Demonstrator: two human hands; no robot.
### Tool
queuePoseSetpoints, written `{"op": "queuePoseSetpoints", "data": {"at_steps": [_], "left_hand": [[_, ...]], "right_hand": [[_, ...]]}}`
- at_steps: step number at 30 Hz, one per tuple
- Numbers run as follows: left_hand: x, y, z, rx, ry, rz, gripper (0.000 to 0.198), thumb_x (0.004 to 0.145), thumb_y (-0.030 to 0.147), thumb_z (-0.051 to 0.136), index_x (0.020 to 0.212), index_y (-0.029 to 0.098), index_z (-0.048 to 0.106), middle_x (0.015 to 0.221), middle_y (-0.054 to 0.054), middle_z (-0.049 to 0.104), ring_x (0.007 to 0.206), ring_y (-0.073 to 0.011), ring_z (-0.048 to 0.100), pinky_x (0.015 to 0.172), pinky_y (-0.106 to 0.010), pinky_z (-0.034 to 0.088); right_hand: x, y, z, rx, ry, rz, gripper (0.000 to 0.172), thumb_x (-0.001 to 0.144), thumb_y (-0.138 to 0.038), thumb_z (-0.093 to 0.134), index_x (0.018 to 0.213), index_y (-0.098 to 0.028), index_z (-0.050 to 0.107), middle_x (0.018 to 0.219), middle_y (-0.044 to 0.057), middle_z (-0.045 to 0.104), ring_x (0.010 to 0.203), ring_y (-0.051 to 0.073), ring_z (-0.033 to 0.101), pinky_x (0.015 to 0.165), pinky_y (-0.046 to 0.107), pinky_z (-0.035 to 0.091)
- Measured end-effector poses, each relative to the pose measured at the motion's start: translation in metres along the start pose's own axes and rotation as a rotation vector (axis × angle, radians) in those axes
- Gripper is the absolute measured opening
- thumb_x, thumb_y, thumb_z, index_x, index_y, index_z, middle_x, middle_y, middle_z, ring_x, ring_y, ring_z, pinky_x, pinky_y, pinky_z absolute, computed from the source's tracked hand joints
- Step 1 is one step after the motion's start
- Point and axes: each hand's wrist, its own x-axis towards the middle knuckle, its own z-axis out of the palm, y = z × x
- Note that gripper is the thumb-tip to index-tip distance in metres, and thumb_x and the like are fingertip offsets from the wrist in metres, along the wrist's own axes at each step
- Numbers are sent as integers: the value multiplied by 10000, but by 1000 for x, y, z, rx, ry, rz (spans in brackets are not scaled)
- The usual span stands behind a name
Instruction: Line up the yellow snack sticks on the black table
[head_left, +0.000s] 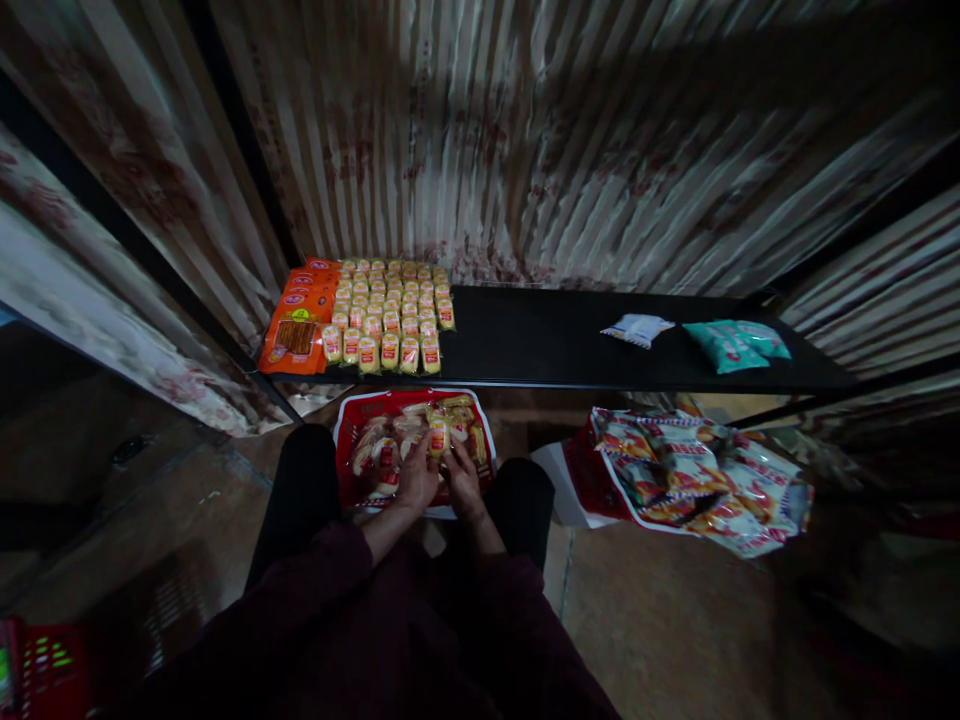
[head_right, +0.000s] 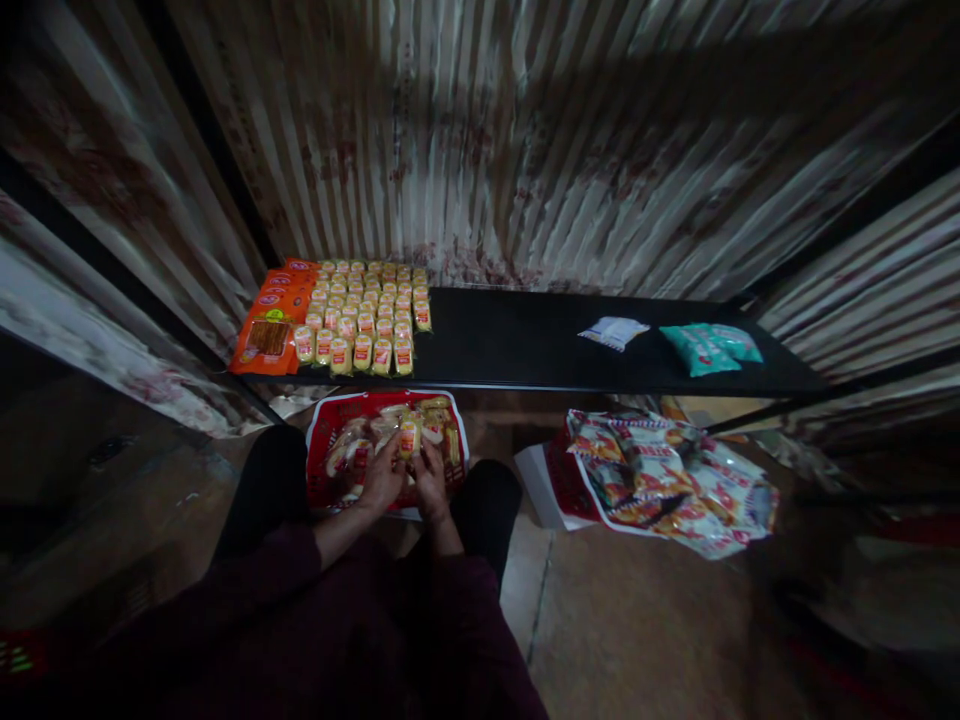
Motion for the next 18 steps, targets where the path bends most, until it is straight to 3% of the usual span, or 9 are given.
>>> {"op": "queuePoseSetpoints", "data": {"at_steps": [6,10,14,18], "left_hand": [[2,11,-1,-57,29,-3,457,614,-95,578,927,213,706,1037,-62,704,1101,-233,600,1113,-398,356],[2,15,0,-128,80,-29,450,613,-101,587,910,215,707,1000,-57,701,1111,-223,591,1110,-364,370],[4,14,1,19,16,4,405,679,-48,595,956,228,700,1062,-55,685,1118,-208,587,1105,-351,387],[5,9,2,188,-17,130,408,736,-4,551,1044,221,696,1180,-85,658,1185,-231,556,1137,-386,347]], "right_hand": [[-2,2,2,74,9,44,533,759,-562,637,1187,-247,670,1235,104,655,1094,267,644,875,394,563],[-1,4,2,97,31,48,568,743,-559,657,1210,-236,653,1234,107,658,1100,268,646,893,413,556],[0,4,1,80,9,27,548,739,-542,675,1198,-243,669,1224,109,669,1128,270,636,921,404,547],[0,2,0,103,1,47,591,749,-533,665,1256,-231,634,1260,110,655,1132,266,639,938,412,541]]}}
